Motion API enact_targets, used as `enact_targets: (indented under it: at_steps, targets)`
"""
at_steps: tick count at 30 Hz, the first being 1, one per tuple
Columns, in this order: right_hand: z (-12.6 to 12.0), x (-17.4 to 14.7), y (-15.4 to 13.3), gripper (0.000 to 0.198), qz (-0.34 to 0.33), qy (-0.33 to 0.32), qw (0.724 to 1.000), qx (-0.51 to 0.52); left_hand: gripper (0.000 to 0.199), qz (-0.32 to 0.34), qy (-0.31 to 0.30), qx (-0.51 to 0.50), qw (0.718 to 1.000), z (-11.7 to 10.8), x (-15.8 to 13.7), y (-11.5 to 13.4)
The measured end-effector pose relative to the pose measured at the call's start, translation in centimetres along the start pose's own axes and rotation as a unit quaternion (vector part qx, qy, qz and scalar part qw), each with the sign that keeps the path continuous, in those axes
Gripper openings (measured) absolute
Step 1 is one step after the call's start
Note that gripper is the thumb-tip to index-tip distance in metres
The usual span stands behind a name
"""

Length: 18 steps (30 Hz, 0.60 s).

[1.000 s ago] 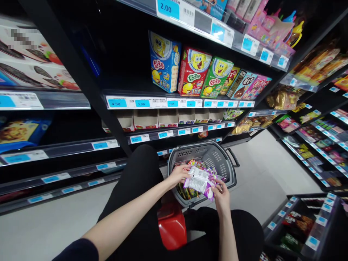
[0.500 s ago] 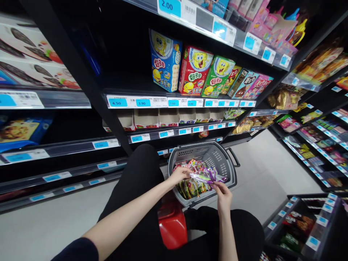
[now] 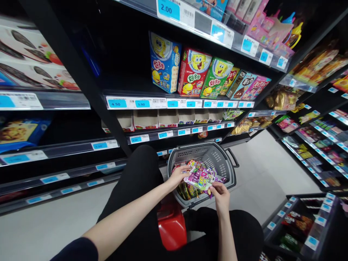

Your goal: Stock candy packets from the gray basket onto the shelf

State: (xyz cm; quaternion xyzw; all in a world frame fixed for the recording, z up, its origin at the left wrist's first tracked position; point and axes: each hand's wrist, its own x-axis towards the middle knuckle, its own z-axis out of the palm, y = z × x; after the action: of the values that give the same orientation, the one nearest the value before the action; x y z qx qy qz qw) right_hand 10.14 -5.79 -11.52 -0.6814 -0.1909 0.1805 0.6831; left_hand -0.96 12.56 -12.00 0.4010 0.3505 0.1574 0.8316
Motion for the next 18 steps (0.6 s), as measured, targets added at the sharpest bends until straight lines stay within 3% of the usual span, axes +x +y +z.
enact_targets:
  at_steps: [4, 8, 14, 18]
  targets:
    - [0.0, -0.2, -0.5, 0.021, 0.025, -0.03, 0.999, 0.015, 0.031, -0.066, -0.053, -0.024, 0.996, -0.3, -0.4, 0.6]
    - [0.0, 0.1, 0.1, 0.061, 0.06, 0.012, 0.996, 0.063, 0.029, -0.055, -0.063, 0.018, 0.996, -0.5, -0.5, 0.6]
    - [0.3, 0.2, 1.8, 0.028, 0.126, -0.008, 0.99, 0.058, 0.023, 0.002, -0.057, 0.071, 0.996, -0.2, -0.3, 0.2]
    - [0.2, 0.1, 1.5, 0.024, 0.125, -0.011, 0.991, 0.046, 0.021, 0.03, -0.058, 0.135, 0.989, 0.1, -0.5, 0.3]
